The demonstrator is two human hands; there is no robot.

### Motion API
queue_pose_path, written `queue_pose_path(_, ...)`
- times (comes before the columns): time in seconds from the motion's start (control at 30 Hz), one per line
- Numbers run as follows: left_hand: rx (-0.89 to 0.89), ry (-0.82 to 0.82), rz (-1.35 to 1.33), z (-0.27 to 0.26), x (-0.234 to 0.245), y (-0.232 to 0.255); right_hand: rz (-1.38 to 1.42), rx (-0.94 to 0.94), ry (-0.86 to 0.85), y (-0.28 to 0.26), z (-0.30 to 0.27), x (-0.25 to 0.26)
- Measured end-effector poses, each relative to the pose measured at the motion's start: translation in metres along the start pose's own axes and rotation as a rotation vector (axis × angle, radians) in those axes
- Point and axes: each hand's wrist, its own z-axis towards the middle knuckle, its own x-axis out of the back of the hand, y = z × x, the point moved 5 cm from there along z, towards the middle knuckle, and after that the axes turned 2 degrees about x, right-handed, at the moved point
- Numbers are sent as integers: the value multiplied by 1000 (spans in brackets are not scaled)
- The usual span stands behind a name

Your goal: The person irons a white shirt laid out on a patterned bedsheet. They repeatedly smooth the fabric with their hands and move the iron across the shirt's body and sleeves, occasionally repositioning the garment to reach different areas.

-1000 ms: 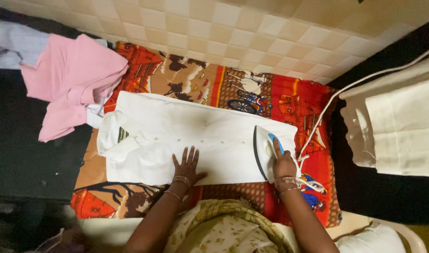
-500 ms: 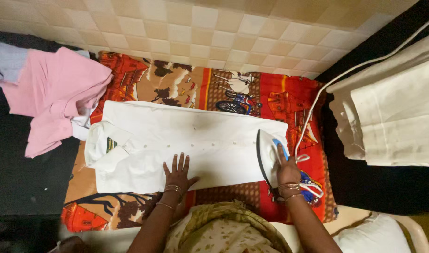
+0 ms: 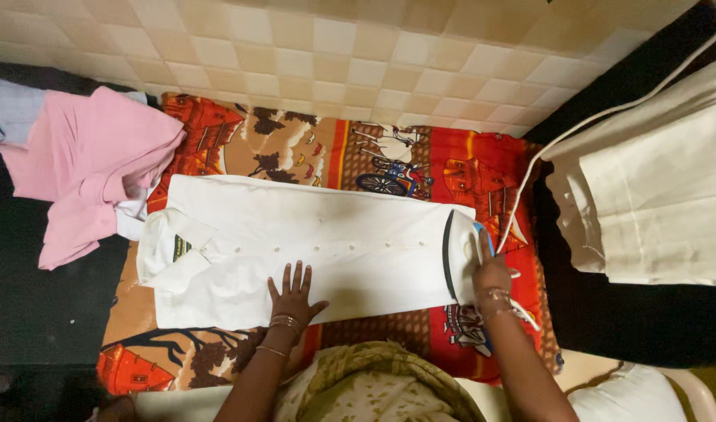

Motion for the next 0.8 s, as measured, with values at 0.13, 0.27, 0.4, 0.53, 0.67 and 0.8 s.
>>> queue_pose_path(0.13, 1, 2, -20, -3, -1, 0, -31, 2, -19, 18, -42, -12)
queue_pose_path(0.27, 14, -31, -24, 0, 2, 0, 16, 18, 74, 15, -14, -9)
queue_pose_path(0.4, 0, 16, 8, -2, 2, 3, 46, 4, 165, 1, 41, 4)
queue_pose_path(0.53, 0, -40, 12, -5, 6, 3, 82, 151, 226, -24, 32, 16)
queue_pose_path(0.67, -14, -10, -3, -7, 9, 2, -46, 488, 211, -74, 1, 8)
queue_pose_path(0.8, -9, -27, -11, -5, 9, 1, -73, 700, 137, -125, 7, 1)
